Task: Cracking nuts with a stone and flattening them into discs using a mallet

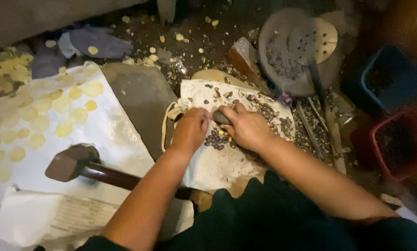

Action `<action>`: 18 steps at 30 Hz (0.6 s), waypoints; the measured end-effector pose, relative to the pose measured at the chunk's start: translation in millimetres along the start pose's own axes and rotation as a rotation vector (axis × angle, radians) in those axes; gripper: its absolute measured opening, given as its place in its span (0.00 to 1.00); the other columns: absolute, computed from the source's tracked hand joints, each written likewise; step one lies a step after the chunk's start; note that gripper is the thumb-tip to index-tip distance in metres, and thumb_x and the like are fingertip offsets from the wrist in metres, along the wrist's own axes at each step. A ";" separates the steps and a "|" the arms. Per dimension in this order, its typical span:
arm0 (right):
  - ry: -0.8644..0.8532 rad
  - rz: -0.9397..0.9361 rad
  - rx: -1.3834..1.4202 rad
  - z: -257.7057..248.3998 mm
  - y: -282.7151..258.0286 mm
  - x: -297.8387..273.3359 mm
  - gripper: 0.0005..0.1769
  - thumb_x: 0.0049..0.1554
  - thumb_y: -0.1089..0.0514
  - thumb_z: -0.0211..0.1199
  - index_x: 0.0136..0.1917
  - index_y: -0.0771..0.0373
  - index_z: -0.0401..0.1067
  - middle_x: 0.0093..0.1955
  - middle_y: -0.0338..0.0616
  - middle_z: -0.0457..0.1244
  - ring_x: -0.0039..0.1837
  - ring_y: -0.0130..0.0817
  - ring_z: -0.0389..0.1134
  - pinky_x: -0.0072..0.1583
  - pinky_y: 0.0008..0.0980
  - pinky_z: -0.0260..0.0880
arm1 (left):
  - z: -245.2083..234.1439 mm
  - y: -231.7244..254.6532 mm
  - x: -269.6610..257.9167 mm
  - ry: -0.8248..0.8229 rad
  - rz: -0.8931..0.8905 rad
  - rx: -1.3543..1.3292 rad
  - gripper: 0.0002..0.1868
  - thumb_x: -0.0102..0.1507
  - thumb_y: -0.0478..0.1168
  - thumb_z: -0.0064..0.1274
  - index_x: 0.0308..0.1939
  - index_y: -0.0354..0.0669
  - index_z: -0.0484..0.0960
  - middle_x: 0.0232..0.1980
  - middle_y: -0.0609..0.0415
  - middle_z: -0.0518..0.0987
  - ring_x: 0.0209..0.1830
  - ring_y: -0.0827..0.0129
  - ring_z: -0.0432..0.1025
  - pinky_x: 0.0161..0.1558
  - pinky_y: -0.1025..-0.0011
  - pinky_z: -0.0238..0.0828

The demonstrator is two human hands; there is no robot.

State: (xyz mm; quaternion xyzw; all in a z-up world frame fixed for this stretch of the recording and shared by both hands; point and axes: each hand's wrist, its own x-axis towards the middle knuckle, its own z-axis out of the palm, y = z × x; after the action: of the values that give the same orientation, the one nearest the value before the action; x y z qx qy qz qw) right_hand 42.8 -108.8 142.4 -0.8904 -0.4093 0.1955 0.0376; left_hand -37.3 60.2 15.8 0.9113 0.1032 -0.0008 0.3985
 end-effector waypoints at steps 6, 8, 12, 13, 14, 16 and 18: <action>-0.125 0.331 0.308 -6.0 21.4 13.1 0.30 0.63 0.41 0.55 0.73 0.53 0.54 0.55 0.68 0.67 0.62 0.67 0.69 0.62 0.61 0.68 | -24.9 2.9 -13.6 -0.122 0.293 -0.034 0.08 0.62 0.37 0.61 0.44 0.53 0.89 0.44 0.46 0.81 0.53 0.45 0.75 0.58 0.55 0.73; -0.126 0.342 0.315 -3.0 31.4 21.4 0.30 0.63 0.40 0.56 0.73 0.52 0.55 0.57 0.69 0.67 0.64 0.67 0.68 0.64 0.62 0.66 | -19.2 -4.5 -9.3 -0.130 0.304 -0.007 0.07 0.62 0.39 0.61 0.43 0.57 0.88 0.44 0.48 0.80 0.52 0.47 0.74 0.58 0.57 0.72; -0.119 0.351 0.268 -10.5 14.1 10.4 0.29 0.62 0.41 0.56 0.72 0.51 0.57 0.59 0.68 0.67 0.64 0.67 0.68 0.64 0.63 0.66 | -3.3 -21.5 -10.7 -0.124 0.254 0.010 0.05 0.62 0.40 0.61 0.41 0.55 0.86 0.45 0.51 0.80 0.54 0.52 0.73 0.60 0.57 0.69; -0.107 0.348 0.259 -12.7 17.1 8.8 0.29 0.62 0.41 0.56 0.72 0.51 0.57 0.59 0.68 0.67 0.64 0.67 0.68 0.64 0.63 0.66 | -7.4 -20.5 -2.5 -0.112 0.263 0.012 0.05 0.62 0.40 0.61 0.41 0.55 0.86 0.45 0.51 0.80 0.54 0.52 0.73 0.60 0.57 0.69; -0.123 0.324 0.220 -9.2 17.1 5.0 0.29 0.62 0.42 0.55 0.72 0.51 0.56 0.59 0.67 0.67 0.63 0.67 0.69 0.63 0.63 0.67 | -10.0 -22.1 -3.2 -0.136 0.270 0.000 0.05 0.61 0.41 0.62 0.40 0.55 0.86 0.45 0.51 0.80 0.54 0.51 0.74 0.60 0.57 0.69; -0.153 0.296 0.186 -5.8 12.8 -3.2 0.29 0.62 0.42 0.55 0.72 0.50 0.55 0.58 0.66 0.68 0.62 0.67 0.69 0.62 0.64 0.67 | -10.4 -26.6 -5.4 -0.167 0.262 -0.014 0.05 0.60 0.42 0.64 0.39 0.55 0.86 0.45 0.51 0.80 0.54 0.51 0.75 0.60 0.57 0.70; -0.251 0.326 0.041 -13.0 8.2 -12.5 0.28 0.62 0.39 0.51 0.72 0.48 0.53 0.57 0.63 0.69 0.62 0.65 0.70 0.64 0.62 0.67 | -6.9 -26.6 -1.3 -0.164 0.298 0.008 0.06 0.59 0.40 0.64 0.40 0.55 0.87 0.44 0.49 0.80 0.53 0.50 0.75 0.61 0.56 0.70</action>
State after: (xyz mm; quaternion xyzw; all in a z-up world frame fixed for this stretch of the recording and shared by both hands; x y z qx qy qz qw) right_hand 46.2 -122.4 156.4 -0.9125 -0.2573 0.3167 -0.0277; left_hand -44.2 82.6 1.3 0.9150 -0.0662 -0.0163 0.3977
